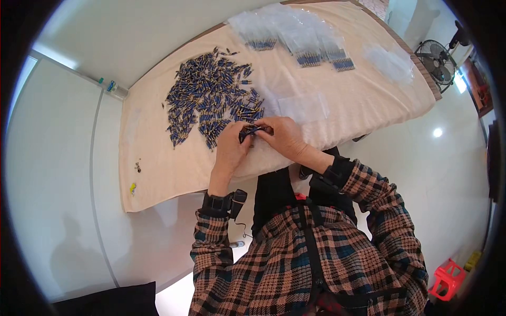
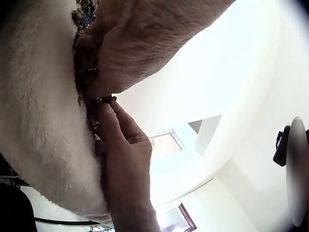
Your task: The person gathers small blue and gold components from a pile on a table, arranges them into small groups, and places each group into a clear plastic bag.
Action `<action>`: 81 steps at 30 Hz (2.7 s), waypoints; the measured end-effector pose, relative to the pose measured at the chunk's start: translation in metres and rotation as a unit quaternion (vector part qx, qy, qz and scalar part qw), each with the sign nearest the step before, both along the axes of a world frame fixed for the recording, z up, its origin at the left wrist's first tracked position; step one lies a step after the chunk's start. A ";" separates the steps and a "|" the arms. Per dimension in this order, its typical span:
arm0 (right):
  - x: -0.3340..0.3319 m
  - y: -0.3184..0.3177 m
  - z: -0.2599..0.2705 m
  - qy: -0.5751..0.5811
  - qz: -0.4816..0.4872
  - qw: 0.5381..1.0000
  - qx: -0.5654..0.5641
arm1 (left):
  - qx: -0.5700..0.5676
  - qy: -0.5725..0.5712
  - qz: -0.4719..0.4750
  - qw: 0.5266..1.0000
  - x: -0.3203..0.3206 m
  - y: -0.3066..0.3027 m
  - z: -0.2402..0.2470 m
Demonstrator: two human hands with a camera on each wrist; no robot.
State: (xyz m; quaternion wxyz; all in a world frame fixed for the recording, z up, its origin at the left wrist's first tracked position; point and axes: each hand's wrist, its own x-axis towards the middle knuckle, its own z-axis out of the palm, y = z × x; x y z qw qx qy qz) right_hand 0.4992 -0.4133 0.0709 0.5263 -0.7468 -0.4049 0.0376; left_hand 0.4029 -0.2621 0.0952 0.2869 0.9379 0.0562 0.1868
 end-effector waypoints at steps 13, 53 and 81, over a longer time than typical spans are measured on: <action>0.002 0.003 -0.001 0.074 -0.009 0.997 0.024 | -0.229 -0.003 0.094 0.969 -0.002 0.023 -0.009; 0.001 0.001 0.002 0.035 -0.013 0.999 0.037 | 0.236 -0.002 0.064 0.970 0.000 0.009 0.002; 0.004 0.004 -0.001 0.107 -0.009 0.993 0.051 | 0.229 -0.005 -0.016 0.973 0.024 0.010 0.009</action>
